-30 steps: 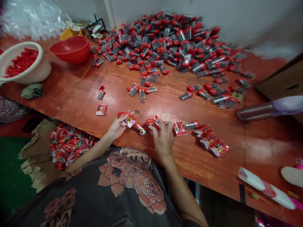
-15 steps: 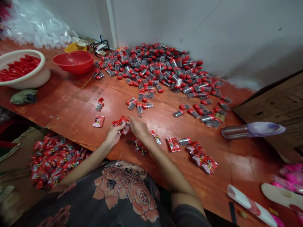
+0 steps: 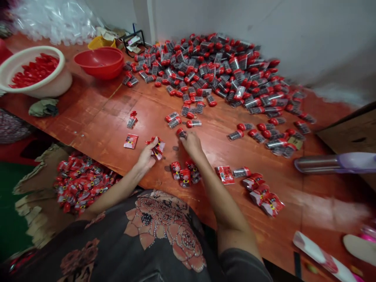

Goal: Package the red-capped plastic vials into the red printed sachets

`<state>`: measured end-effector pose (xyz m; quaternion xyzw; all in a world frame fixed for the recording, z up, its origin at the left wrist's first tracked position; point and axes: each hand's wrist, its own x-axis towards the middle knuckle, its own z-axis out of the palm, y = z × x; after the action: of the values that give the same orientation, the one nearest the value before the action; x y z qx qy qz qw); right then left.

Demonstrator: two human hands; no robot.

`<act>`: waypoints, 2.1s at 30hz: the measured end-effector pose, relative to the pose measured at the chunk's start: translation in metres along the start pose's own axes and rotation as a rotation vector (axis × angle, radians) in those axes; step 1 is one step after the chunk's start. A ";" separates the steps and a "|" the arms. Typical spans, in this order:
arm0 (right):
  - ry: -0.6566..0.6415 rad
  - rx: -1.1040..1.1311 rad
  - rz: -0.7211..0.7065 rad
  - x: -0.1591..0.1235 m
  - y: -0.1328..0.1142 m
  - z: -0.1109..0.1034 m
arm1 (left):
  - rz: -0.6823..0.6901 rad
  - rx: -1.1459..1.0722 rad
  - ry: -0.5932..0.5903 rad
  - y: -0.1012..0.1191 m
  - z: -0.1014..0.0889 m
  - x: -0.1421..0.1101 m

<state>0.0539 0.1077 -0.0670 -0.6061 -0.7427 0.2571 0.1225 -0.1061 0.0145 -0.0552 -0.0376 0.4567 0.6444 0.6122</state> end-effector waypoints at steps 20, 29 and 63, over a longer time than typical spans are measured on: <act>0.291 0.527 -0.105 -0.135 -0.027 -0.014 | -0.090 0.079 -0.067 -0.007 0.019 -0.031; 0.252 0.561 -0.146 -0.144 -0.030 -0.014 | -0.043 0.158 -0.010 -0.007 0.016 -0.025; 0.030 0.632 -0.158 -0.146 -0.017 -0.019 | 0.052 0.319 -0.205 0.003 0.016 -0.055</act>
<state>0.0833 -0.0307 -0.0232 -0.4824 -0.6690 0.4555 0.3352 -0.0873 -0.0163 -0.0110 0.1376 0.4893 0.5798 0.6368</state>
